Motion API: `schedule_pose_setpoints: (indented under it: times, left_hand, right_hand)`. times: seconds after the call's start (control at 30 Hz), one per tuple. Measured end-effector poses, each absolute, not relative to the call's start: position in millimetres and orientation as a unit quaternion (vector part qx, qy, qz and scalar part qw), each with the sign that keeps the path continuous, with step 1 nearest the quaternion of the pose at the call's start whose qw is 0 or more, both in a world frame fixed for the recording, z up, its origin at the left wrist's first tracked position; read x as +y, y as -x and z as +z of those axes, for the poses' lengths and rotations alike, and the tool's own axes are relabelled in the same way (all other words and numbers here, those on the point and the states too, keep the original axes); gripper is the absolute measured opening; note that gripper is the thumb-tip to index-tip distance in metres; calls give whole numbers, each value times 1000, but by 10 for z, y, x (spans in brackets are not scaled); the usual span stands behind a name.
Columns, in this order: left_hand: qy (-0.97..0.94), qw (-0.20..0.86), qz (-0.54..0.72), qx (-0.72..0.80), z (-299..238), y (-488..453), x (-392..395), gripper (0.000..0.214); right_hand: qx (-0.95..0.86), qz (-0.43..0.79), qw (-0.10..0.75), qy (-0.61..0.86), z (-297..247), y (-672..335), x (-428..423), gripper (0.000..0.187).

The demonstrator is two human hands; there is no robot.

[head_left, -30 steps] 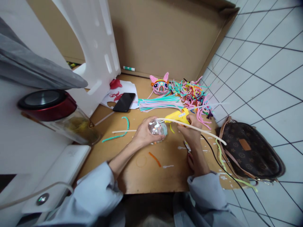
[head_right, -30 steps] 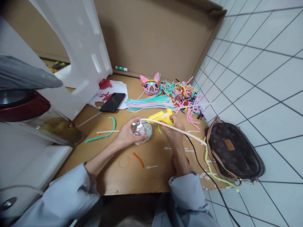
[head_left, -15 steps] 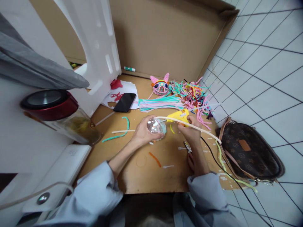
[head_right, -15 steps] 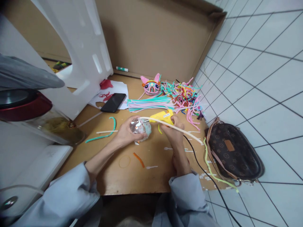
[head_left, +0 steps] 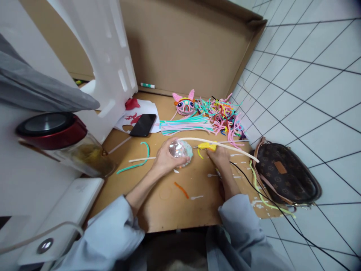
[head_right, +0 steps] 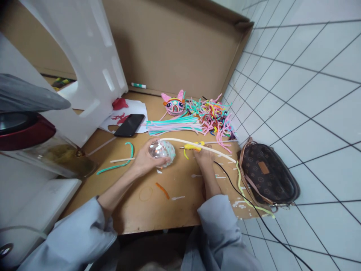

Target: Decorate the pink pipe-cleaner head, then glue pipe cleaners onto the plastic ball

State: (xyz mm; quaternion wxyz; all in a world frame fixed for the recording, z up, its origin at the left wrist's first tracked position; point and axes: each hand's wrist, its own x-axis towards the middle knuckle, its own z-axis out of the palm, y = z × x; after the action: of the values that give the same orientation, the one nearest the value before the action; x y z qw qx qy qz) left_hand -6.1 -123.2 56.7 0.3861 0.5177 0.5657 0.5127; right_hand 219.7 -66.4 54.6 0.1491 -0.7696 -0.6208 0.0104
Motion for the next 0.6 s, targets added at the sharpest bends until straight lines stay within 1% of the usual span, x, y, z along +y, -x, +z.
schedule_pose_setpoints:
  times: [0.1,0.17,0.2,0.23,0.3,0.37,0.4,0.47,0.5,0.6]
  left_hand:
    - [-526,392,495,570,567,15,-1255,82]
    - [-533,393,487,569,563,-10,-1262,82]
    - [-535,391,487,569,562,-19,-1263,82]
    - [-536,389,489,568,563,-24,-1263,82]
    - [-536,381,492,570,570,-27,-1264,81]
    - [-541,370,493,572,577,-24,-1266,78]
    - [-546,363,492,573,577,-22,-1268,77]
    - [-558,350,491,570,566,-20,-1273,76]
    - [-564,344,491,568,555,-20,-1276,76]
    - [-575,334,490,563,511,-22,-1281,76]
  right_hand:
    - [-631,-2,89,771,572,-2157,-703,40]
    - [-641,-39,83,762,579,-2156,-733,45]
    - [-647,-57,97,754,580,-2162,-744,46]
    - [-655,-70,129,741,581,-2169,-752,46]
    - [-683,-65,241,687,595,-2163,-764,42]
    - [-724,-4,366,585,634,-2110,-795,37]
    - [-745,44,412,523,664,-2062,-825,37]
    - [-763,128,460,437,738,-1941,-915,38]
    - [-763,149,474,413,778,-1878,-971,37]
    - [-753,169,516,371,882,-1736,-1127,23]
